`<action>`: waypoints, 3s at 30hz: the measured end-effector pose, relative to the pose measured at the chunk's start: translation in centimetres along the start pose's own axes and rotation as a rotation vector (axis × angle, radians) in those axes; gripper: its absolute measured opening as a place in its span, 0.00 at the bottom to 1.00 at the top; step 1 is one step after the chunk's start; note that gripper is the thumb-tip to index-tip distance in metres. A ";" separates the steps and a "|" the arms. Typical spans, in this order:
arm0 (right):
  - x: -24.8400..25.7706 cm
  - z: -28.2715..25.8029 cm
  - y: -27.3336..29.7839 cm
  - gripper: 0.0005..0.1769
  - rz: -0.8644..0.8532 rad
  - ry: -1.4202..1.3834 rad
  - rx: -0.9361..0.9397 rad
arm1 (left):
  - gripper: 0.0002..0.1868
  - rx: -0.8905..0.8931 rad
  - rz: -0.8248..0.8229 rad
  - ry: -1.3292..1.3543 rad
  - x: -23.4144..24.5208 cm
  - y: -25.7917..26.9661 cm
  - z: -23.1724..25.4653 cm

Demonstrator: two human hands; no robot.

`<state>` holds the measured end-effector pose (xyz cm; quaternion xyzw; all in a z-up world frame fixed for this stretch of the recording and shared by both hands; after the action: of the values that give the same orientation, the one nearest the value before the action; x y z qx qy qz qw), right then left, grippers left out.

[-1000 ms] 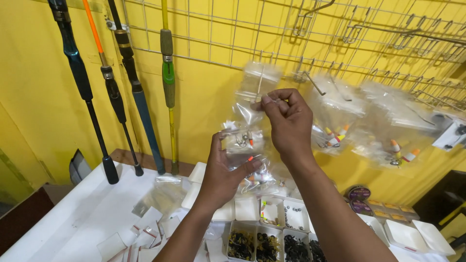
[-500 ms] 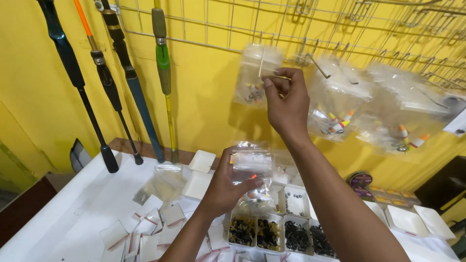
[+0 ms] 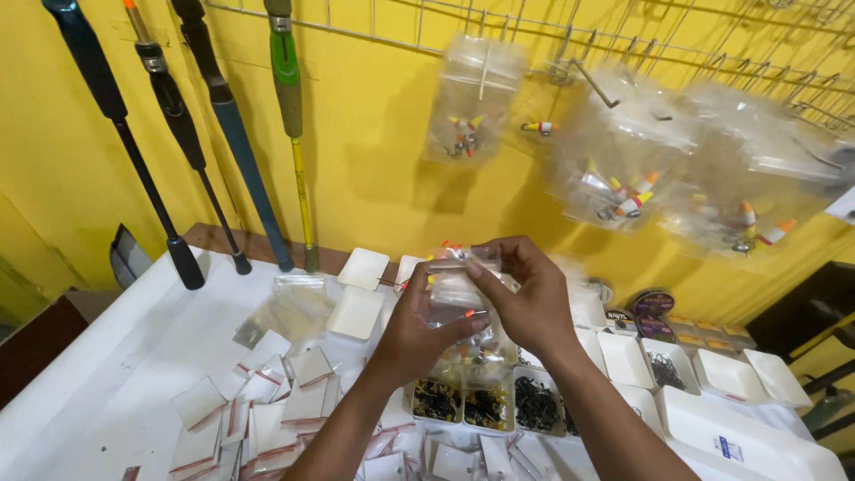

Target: Sorting small fishing tackle components, packaging them into small plastic bags, and hanging them on a display rack.

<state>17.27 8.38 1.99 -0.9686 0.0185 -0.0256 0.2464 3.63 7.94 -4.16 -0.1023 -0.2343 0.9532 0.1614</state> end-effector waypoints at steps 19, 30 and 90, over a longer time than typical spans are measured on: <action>1.2 -8.9 -3.7 0.12 0.140 -0.191 0.308 | 0.28 0.194 0.164 0.077 0.2 0.4 -1.6; -1.1 -13.1 -5.8 0.11 0.094 -0.269 0.366 | 0.26 0.179 0.186 -0.029 0.7 -0.3 -1.9; 0.5 -4.4 -0.7 0.06 0.181 0.104 0.240 | 0.29 0.277 0.328 0.169 1.6 0.5 -3.3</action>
<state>17.51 6.90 6.22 -0.9239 0.1152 -0.0556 0.3606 2.90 9.44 -7.42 -0.1950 -0.0670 0.9778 0.0359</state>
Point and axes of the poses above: each hand's wrist, its own y-axis away from the middle knuckle, its own x-axis out of the back of the hand, z = x × y, the point moved 10 cm from there along -y, towards the middle knuckle, and after that the axes turned 14 degrees about -y, right-handed, at the moved point
